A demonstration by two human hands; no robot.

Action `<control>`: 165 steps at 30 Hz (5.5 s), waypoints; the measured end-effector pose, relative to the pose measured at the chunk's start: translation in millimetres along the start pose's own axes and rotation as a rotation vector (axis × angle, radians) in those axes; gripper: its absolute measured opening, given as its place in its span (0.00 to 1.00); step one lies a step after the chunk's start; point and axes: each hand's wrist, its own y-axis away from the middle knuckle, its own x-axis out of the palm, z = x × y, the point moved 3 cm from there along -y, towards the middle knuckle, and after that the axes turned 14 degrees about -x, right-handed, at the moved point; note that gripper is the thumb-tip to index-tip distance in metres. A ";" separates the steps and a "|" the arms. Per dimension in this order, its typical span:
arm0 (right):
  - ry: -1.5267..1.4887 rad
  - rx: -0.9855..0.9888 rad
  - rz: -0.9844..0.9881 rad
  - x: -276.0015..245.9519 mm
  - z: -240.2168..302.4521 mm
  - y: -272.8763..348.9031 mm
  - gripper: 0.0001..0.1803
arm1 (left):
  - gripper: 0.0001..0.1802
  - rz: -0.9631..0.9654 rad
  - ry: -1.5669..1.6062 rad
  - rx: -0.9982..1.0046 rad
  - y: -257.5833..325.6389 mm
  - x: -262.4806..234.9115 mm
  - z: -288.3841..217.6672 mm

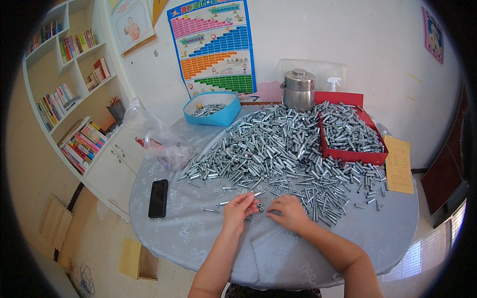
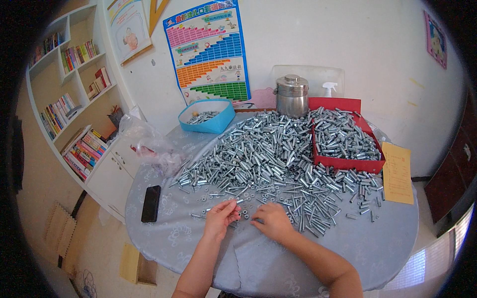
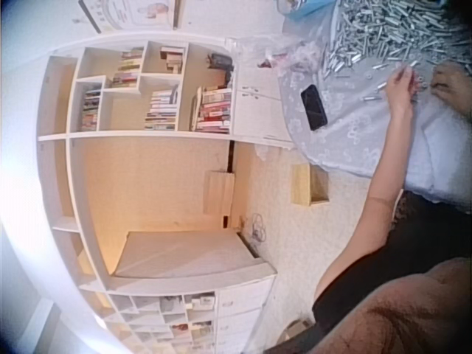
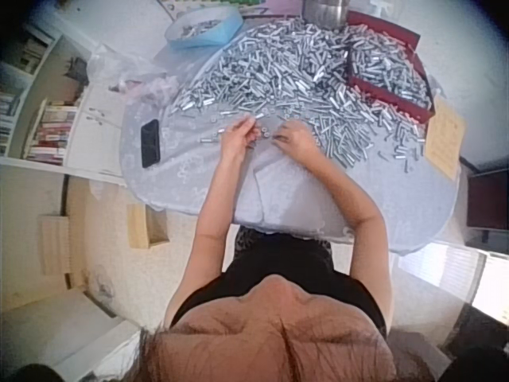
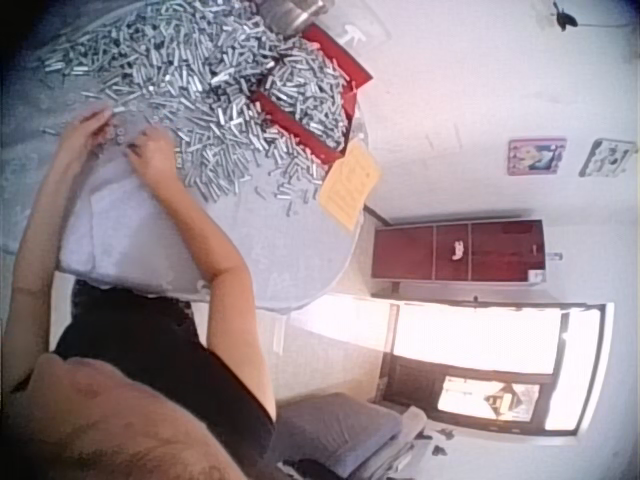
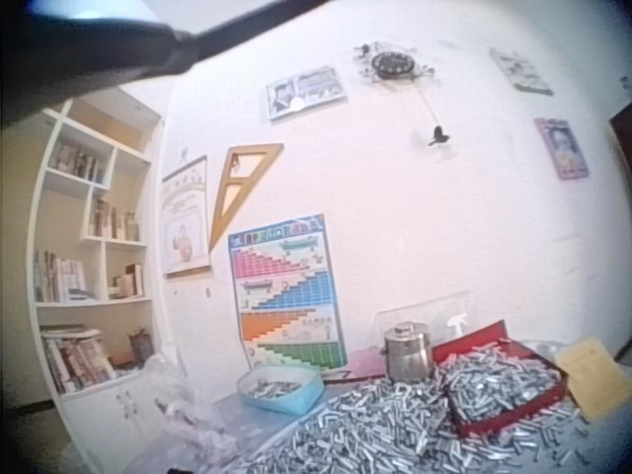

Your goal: The person repeatedly picks up bolts and washers from a pile on a table, threads the washers onto the bolts by hand, and places the assembled units into a red box. The process is continuous and repetitive throughout the clip.

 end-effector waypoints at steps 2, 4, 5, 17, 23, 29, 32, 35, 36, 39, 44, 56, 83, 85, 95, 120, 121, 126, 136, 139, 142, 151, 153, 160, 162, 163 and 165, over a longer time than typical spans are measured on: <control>-0.022 0.023 -0.051 -2.6 -1.8 2.0 0.07 | 0.11 0.010 0.002 -0.002 -1.4 -0.7 1.4; -0.033 0.032 -0.057 -4.6 -3.7 3.2 0.06 | 0.11 0.008 -0.012 -0.008 -0.9 0.5 1.9; -0.032 0.029 -0.038 -5.6 -4.9 2.9 0.06 | 0.11 0.006 -0.018 -0.010 -0.7 0.7 2.1; -0.062 0.035 0.020 -9.9 -11.6 3.2 0.08 | 0.12 -0.003 -0.027 -0.030 -0.6 0.0 3.1; -0.001 0.029 0.129 -8.4 -9.6 4.3 0.09 | 0.11 0.021 -0.047 -0.043 -1.7 -0.4 5.5; -0.232 0.214 -0.023 -6.8 -23.6 7.6 0.08 | 0.12 0.029 -0.070 -0.055 -1.0 2.0 5.9; -0.534 0.389 -0.142 -7.5 -27.5 8.2 0.09 | 0.12 0.031 -0.070 -0.057 -1.0 1.5 5.8; -0.837 0.541 -0.226 -8.5 -30.7 9.0 0.11 | 0.13 0.032 -0.074 -0.069 -1.2 1.1 6.0; -0.927 0.587 -0.247 -8.3 -31.4 9.5 0.11 | 0.13 0.041 -0.076 -0.067 -1.2 1.3 5.9; -0.989 0.549 -0.301 -7.7 -33.2 10.0 0.11 | 0.13 0.071 -0.084 -0.067 -0.4 3.1 5.8; -0.969 0.493 -0.348 -9.8 -31.0 7.4 0.11 | 0.14 0.111 -0.123 -0.103 2.5 7.4 6.1; -0.752 0.384 -0.309 -13.2 -21.2 4.1 0.10 | 0.13 0.183 -0.063 -0.153 1.7 9.4 11.7; 0.217 0.366 0.151 -27.5 -36.2 12.1 0.13 | 0.13 0.140 0.003 -0.161 -4.0 5.7 13.7; 0.108 0.418 0.084 -29.1 -36.0 11.5 0.13 | 0.13 0.138 -0.003 -0.161 -3.5 5.7 13.9; -0.819 0.509 -0.432 -22.4 -25.7 2.6 0.06 | 0.13 0.154 -0.013 -0.200 -3.0 5.9 14.6; -0.638 0.427 -0.077 -23.8 -17.9 0.7 0.17 | 0.11 0.032 -0.137 -0.111 -1.8 9.1 13.6; -0.638 0.464 -0.095 -23.8 -21.5 2.7 0.17 | 0.12 0.041 -0.150 -0.111 -0.5 11.4 14.6; -0.701 0.377 -0.229 -20.0 -19.4 1.8 0.16 | 0.12 0.110 -0.106 -0.136 -2.1 11.9 17.9; -0.607 0.466 -0.112 -19.9 -19.1 3.1 0.18 | 0.11 0.090 -0.093 -0.109 -2.0 10.0 14.9; -0.680 0.511 -0.019 -11.6 -28.5 10.4 0.20 | 0.12 0.065 -0.076 -0.100 -3.0 9.8 13.4; -0.704 0.559 -0.085 -12.9 -25.8 7.3 0.20 | 0.12 0.055 -0.091 -0.094 -2.2 10.4 13.3; -0.859 0.495 -0.076 -20.1 -15.1 0.7 0.15 | 0.13 0.069 -0.127 -0.059 -2.5 8.8 17.1; -0.942 0.519 -0.030 -9.1 -20.5 5.4 0.15 | 0.13 0.088 -0.161 -0.014 -0.7 12.3 14.9; -1.215 0.596 -0.118 -8.0 -31.6 12.1 0.14 | 0.18 0.032 -0.675 0.460 12.0 24.8 11.2; -1.105 0.620 -0.235 -23.9 -38.5 10.6 0.14 | 0.18 0.005 -0.683 0.532 13.2 30.3 7.3; -1.048 0.632 -0.290 -32.2 -42.5 9.1 0.15 | 0.18 -0.006 -0.602 0.526 15.6 33.7 4.9; -0.946 0.665 -0.548 -56.9 -67.5 11.3 0.13 | 0.18 -0.030 -0.465 0.498 12.7 30.0 0.8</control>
